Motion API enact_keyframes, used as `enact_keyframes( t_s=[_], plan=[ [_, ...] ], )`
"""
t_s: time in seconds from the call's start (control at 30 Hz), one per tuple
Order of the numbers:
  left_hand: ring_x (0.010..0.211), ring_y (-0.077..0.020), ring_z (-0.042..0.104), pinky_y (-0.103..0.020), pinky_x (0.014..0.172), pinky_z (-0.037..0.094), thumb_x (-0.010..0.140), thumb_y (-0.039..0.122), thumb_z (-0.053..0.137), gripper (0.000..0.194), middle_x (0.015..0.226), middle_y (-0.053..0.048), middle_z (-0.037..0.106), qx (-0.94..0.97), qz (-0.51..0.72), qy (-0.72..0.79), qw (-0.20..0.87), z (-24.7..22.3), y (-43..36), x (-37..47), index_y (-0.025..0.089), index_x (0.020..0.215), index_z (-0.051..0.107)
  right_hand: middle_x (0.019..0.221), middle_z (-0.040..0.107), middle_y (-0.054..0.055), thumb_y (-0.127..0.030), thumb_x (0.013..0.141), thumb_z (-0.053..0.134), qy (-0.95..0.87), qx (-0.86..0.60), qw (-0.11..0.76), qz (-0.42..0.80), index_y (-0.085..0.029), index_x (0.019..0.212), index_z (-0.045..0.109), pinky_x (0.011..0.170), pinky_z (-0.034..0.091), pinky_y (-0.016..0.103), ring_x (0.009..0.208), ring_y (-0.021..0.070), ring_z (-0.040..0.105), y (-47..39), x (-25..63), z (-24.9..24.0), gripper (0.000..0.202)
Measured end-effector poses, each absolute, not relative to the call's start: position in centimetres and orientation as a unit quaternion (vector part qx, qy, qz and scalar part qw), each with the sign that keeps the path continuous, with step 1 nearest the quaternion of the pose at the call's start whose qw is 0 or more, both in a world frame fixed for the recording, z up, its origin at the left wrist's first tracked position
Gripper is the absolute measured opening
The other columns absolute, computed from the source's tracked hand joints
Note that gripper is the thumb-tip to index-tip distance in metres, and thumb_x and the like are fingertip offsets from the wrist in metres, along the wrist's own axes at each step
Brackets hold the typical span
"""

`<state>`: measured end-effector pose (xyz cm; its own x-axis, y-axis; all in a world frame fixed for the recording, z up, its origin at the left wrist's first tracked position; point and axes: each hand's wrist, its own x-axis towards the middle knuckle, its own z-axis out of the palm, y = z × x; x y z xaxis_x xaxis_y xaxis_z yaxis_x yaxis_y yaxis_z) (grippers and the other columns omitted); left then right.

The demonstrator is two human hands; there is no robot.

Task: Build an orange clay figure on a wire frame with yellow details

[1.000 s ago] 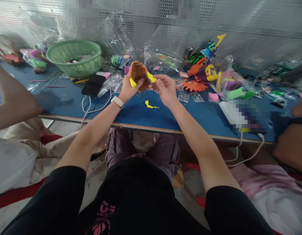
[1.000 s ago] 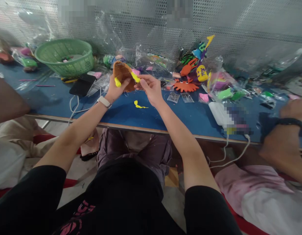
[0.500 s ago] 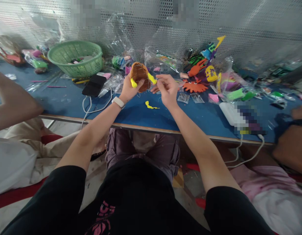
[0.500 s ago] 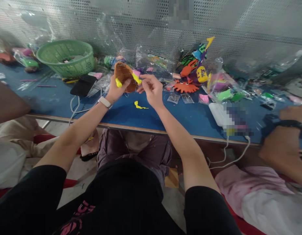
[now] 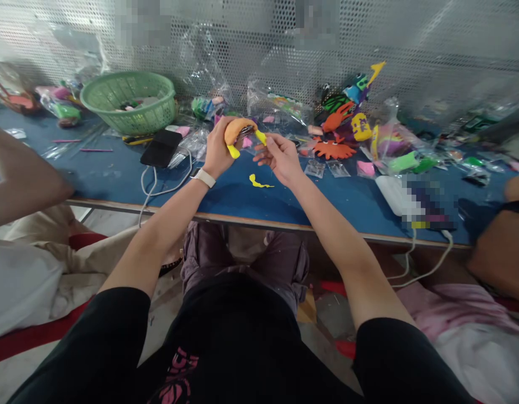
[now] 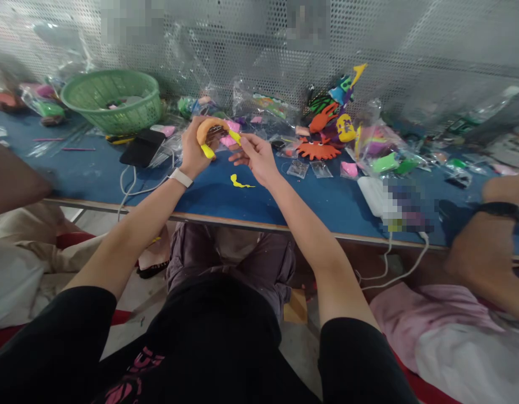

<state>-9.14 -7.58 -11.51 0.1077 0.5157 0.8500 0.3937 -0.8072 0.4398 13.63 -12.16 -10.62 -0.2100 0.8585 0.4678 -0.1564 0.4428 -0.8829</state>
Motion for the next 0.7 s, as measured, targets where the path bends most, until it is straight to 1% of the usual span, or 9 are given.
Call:
enact_keyframes(
  t_s=[0.07, 0.13, 0.17, 0.23, 0.3, 0.4, 0.47, 0.63, 0.7],
  plan=[
    [0.143, -0.0398, 0.078, -0.065, 0.128, 0.061, 0.102, 0.08, 0.068, 0.059, 0.135, -0.01, 0.079, 0.743, 0.592, 0.31, 0.048, -11.4, -7.5, -9.3, 0.034, 0.139, 0.067, 0.105, 0.09, 0.004, -0.096, 0.092, 0.079, -0.663, -0.277, 0.567, 0.403, -0.03, 0.13, 0.076, 0.068, 0.075, 0.037, 0.079, 0.0244, 0.089, -12.8, 13.4, -10.5, 0.076],
    [0.139, -0.0389, 0.08, -0.063, 0.124, 0.064, 0.102, 0.081, 0.066, 0.06, 0.133, -0.01, 0.079, 0.74, 0.591, 0.317, 0.049, -11.4, -7.5, -9.3, 0.034, 0.139, 0.066, 0.106, 0.09, 0.005, -0.096, 0.093, 0.078, -0.694, -0.284, 0.571, 0.336, -0.031, 0.139, 0.077, 0.07, 0.076, 0.041, 0.079, 0.0263, 0.089, -13.3, 13.3, -10.4, 0.079],
    [0.136, -0.0379, 0.081, -0.062, 0.121, 0.066, 0.102, 0.081, 0.064, 0.059, 0.133, -0.01, 0.079, 0.739, 0.591, 0.32, 0.048, -11.3, -7.6, -9.2, 0.034, 0.139, 0.065, 0.106, 0.091, 0.005, -0.097, 0.094, 0.077, -0.703, -0.289, 0.574, 0.305, -0.032, 0.141, 0.077, 0.071, 0.076, 0.043, 0.08, 0.0271, 0.089, -13.5, 13.2, -10.4, 0.08],
    [0.13, -0.036, 0.083, -0.058, 0.116, 0.068, 0.103, 0.081, 0.062, 0.058, 0.132, -0.009, 0.079, 0.739, 0.591, 0.32, 0.039, -11.2, -7.8, -9.0, 0.035, 0.138, 0.065, 0.105, 0.091, 0.005, -0.099, 0.095, 0.072, -0.707, -0.298, 0.582, 0.268, -0.033, 0.14, 0.08, 0.072, 0.076, 0.044, 0.079, 0.0279, 0.089, -13.8, 13.1, -10.4, 0.08],
    [0.128, -0.0349, 0.083, -0.057, 0.115, 0.068, 0.104, 0.081, 0.062, 0.058, 0.133, -0.01, 0.08, 0.744, 0.588, 0.315, 0.029, -11.1, -8.1, -8.9, 0.035, 0.138, 0.066, 0.102, 0.091, 0.006, -0.099, 0.097, 0.069, -0.701, -0.3, 0.593, 0.26, -0.032, 0.136, 0.084, 0.069, 0.075, 0.044, 0.078, 0.0283, 0.088, -13.9, 13.2, -10.4, 0.079],
    [0.131, -0.0355, 0.082, -0.058, 0.118, 0.067, 0.105, 0.08, 0.063, 0.057, 0.136, -0.01, 0.08, 0.751, 0.582, 0.311, 0.027, -11.0, -8.4, -9.0, 0.035, 0.139, 0.067, 0.099, 0.091, 0.005, -0.095, 0.095, 0.076, -0.694, -0.301, 0.602, 0.257, -0.032, 0.132, 0.088, 0.066, 0.075, 0.044, 0.076, 0.0287, 0.087, -14.1, 13.4, -10.2, 0.074],
    [0.135, -0.0362, 0.08, -0.059, 0.122, 0.065, 0.105, 0.078, 0.064, 0.056, 0.138, -0.01, 0.079, 0.751, 0.581, 0.312, 0.031, -10.9, -8.4, -9.2, 0.035, 0.14, 0.067, 0.101, 0.091, 0.005, -0.094, 0.093, 0.08, -0.695, -0.301, 0.598, 0.262, -0.032, 0.133, 0.089, 0.065, 0.074, 0.044, 0.076, 0.029, 0.087, -14.2, 13.4, -9.9, 0.074],
    [0.139, -0.038, 0.078, -0.061, 0.126, 0.061, 0.106, 0.08, 0.064, 0.058, 0.141, -0.011, 0.078, 0.757, 0.582, 0.293, 0.041, -10.9, -8.3, -9.6, 0.035, 0.141, 0.067, 0.111, 0.092, 0.008, -0.096, 0.102, 0.066, -0.708, -0.289, 0.573, 0.294, -0.032, 0.137, 0.087, 0.065, 0.074, 0.042, 0.081, 0.028, 0.089, -14.5, 13.5, -9.6, 0.076],
    [0.139, -0.0378, 0.078, -0.06, 0.126, 0.061, 0.107, 0.082, 0.062, 0.059, 0.142, -0.011, 0.078, 0.76, 0.577, 0.296, 0.04, -10.7, -8.4, -9.7, 0.035, 0.141, 0.067, 0.11, 0.092, 0.008, -0.097, 0.101, 0.067, -0.711, -0.291, 0.567, 0.299, -0.031, 0.137, 0.085, 0.064, 0.073, 0.04, 0.08, 0.0274, 0.089, -14.4, 13.7, -9.6, 0.077]
  ],
)
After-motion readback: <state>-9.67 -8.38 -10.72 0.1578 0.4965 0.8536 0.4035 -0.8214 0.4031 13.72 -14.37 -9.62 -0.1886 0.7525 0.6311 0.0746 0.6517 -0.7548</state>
